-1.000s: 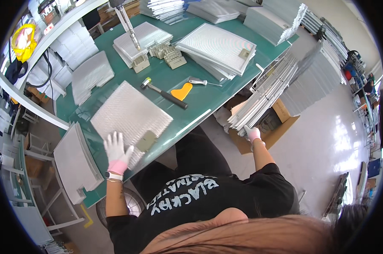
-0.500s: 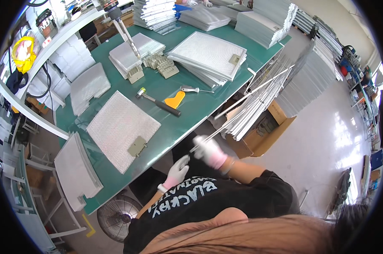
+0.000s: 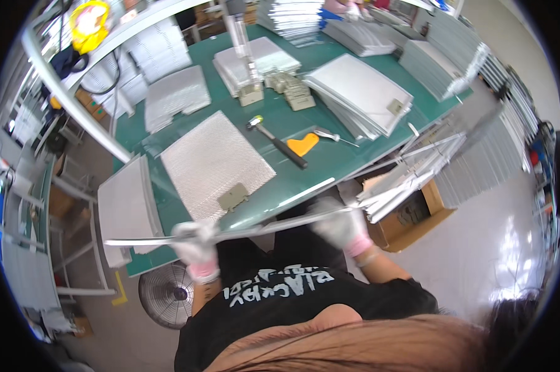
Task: Assembling a mesh filter unit by attaching a plastic housing component using an electric screwdriver.
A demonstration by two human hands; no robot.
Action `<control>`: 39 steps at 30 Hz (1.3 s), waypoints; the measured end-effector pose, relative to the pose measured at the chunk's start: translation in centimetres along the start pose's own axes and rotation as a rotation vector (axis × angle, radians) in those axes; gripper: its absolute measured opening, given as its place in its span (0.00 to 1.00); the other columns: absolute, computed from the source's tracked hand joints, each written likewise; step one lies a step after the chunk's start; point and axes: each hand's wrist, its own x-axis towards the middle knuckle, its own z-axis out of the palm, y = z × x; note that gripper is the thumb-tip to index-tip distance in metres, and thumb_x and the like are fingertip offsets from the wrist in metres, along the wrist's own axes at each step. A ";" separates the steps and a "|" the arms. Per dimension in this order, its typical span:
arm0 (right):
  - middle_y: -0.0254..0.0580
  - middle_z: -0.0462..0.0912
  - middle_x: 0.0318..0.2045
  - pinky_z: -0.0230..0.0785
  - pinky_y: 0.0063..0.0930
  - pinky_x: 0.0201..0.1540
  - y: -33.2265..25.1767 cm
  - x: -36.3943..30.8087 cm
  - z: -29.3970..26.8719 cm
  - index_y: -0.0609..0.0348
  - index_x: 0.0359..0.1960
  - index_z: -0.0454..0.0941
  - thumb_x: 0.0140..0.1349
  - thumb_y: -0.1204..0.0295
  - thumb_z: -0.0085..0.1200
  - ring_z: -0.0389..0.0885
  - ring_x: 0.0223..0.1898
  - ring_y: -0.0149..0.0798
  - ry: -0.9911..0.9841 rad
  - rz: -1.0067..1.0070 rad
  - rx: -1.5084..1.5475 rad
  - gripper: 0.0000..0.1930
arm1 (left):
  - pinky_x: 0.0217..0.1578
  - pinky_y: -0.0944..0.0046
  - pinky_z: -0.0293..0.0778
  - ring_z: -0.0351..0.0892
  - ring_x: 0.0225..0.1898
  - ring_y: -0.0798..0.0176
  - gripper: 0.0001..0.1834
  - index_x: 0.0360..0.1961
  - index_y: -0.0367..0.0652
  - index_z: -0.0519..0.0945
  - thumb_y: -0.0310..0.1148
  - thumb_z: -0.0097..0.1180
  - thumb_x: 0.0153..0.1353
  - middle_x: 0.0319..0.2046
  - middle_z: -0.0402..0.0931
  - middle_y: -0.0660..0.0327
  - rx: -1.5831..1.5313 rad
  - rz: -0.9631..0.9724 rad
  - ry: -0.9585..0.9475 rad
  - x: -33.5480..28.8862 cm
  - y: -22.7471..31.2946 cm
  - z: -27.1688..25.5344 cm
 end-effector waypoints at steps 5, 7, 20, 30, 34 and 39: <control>0.30 0.70 0.28 0.69 0.28 0.36 -12.2 -1.3 -8.6 0.52 0.33 0.71 0.72 0.61 0.41 0.70 0.31 0.31 0.903 -0.300 0.438 0.12 | 0.11 0.71 0.57 0.59 0.06 0.71 0.42 0.28 0.38 0.76 0.69 0.28 0.66 0.07 0.65 0.66 0.368 0.048 -0.159 -0.8 11.9 -4.4; 0.29 0.67 0.25 0.65 0.25 0.32 -15.2 -0.8 -9.4 0.52 0.31 0.70 0.71 0.63 0.44 0.68 0.28 0.27 0.749 -0.529 0.365 0.12 | 0.10 0.71 0.59 0.65 0.08 0.71 0.50 0.26 0.35 0.77 0.77 0.26 0.59 0.12 0.73 0.59 0.778 -0.310 -0.090 -2.4 12.4 -4.6; 0.36 0.73 0.31 0.72 0.31 0.40 -0.6 22.8 6.1 0.56 0.40 0.71 0.70 0.64 0.49 0.74 0.34 0.34 -0.062 0.122 0.644 0.09 | 0.53 0.53 0.71 0.77 0.48 0.52 0.26 0.57 0.28 0.69 0.41 0.49 0.68 0.44 0.76 0.44 1.182 -0.129 0.174 -10.1 1.1 -3.8; 0.53 0.82 0.33 0.73 0.38 0.46 4.8 25.6 3.7 0.66 0.36 0.76 0.51 0.64 0.63 0.82 0.40 0.51 0.144 0.011 -1.041 0.18 | 0.60 0.48 0.66 0.68 0.59 0.32 0.39 0.63 0.26 0.59 0.46 0.55 0.61 0.60 0.64 0.33 1.818 -0.416 0.130 12.2 -3.5 -7.4; 0.57 0.83 0.38 0.73 0.38 0.49 4.3 27.8 8.9 0.66 0.39 0.77 0.51 0.64 0.59 0.82 0.44 0.53 -0.091 0.055 -1.024 0.18 | 0.56 0.52 0.70 0.76 0.52 0.38 0.33 0.62 0.31 0.65 0.48 0.48 0.67 0.59 0.69 0.38 1.778 -0.600 0.008 16.7 -2.0 -16.7; 0.56 0.83 0.42 0.72 0.36 0.52 3.6 27.3 3.2 0.65 0.47 0.76 0.52 0.62 0.59 0.81 0.47 0.52 -0.162 0.130 -0.992 0.23 | 0.62 0.50 0.62 0.63 0.65 0.49 0.31 0.64 0.38 0.65 0.50 0.43 0.70 0.62 0.66 0.44 0.734 -0.785 0.032 16.9 -3.0 -11.7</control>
